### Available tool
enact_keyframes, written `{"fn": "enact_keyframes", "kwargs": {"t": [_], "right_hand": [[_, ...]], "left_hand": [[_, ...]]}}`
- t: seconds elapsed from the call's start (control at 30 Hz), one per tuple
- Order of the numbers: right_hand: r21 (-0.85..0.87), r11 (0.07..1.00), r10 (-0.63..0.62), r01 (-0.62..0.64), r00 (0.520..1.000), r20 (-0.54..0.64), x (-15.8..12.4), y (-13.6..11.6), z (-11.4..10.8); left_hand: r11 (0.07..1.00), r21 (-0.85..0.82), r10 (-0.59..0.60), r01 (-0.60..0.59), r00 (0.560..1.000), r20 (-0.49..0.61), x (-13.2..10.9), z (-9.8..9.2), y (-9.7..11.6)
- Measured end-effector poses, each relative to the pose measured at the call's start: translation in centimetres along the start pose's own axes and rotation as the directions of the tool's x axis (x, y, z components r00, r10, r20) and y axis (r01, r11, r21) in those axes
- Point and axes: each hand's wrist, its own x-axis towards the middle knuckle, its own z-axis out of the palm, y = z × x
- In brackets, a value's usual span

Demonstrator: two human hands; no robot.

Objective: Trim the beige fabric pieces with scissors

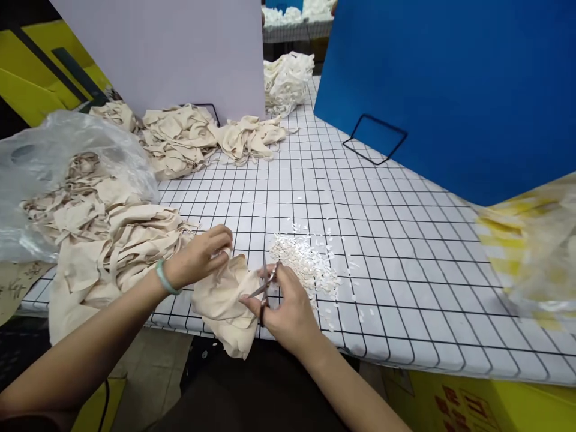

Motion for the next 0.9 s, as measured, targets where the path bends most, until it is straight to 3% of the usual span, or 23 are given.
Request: {"fn": "enact_keyframes", "kwargs": {"t": [0.1, 0.17, 0.27, 0.33, 0.4, 0.5, 0.6, 0.67, 0.77, 0.9], "right_hand": [[0.111, 0.993, -0.035, 0.031, 0.999, 0.034, 1.3, -1.5, 2.2], [0.135, 0.99, -0.04, 0.031, 0.997, 0.067, 2.3, -2.4, 3.5], [0.149, 0.988, -0.053, 0.031, 0.987, 0.149, 3.7, -3.1, 5.2], [0.196, 0.981, -0.048, 0.01, 0.98, 0.193, 4.4, -3.1, 5.9], [0.265, 0.964, -0.027, -0.028, 0.979, 0.201, 5.1, -3.1, 6.3], [0.33, 0.943, -0.038, -0.035, 0.977, 0.211, 6.1, -3.5, 6.1], [0.323, 0.944, -0.052, -0.066, 0.938, 0.344, 7.0, -4.5, 5.2], [0.273, 0.952, -0.009, -0.141, 0.876, 0.483, 7.6, -4.9, 4.1], [0.213, 0.946, 0.051, -0.245, 0.759, 0.649, 8.6, -5.1, 2.4], [0.254, 0.916, -0.01, -0.312, 0.613, 0.79, 10.2, -5.1, 1.5]], "left_hand": [[0.979, -0.122, -0.179, 0.165, 0.978, -0.107, -1.3, -3.1, 2.2], [0.914, -0.276, -0.332, 0.297, 0.939, -0.09, -2.6, -5.0, 3.6], [0.7, -0.565, -0.504, 0.437, 0.862, 0.042, -5.4, -6.6, 4.3], [0.542, -0.704, -0.582, 0.459, 0.809, 0.079, -7.5, -6.9, 3.9], [0.468, -0.76, -0.605, 0.451, 0.79, 0.096, -9.5, -6.8, 3.5], [0.382, -0.794, -0.488, 0.472, 0.833, 0.261, -11.1, -6.2, 3.4], [0.23, -0.838, -0.415, 0.495, 0.829, 0.376, -11.0, -5.2, 4.1], [0.256, -0.836, -0.445, 0.486, 0.826, 0.345, -10.6, -4.7, 4.4], [0.427, -0.776, -0.442, 0.464, 0.856, 0.268, -10.3, -4.8, 4.5], [0.518, -0.714, -0.372, 0.472, 0.875, 0.308, -10.2, -5.3, 4.2]]}}
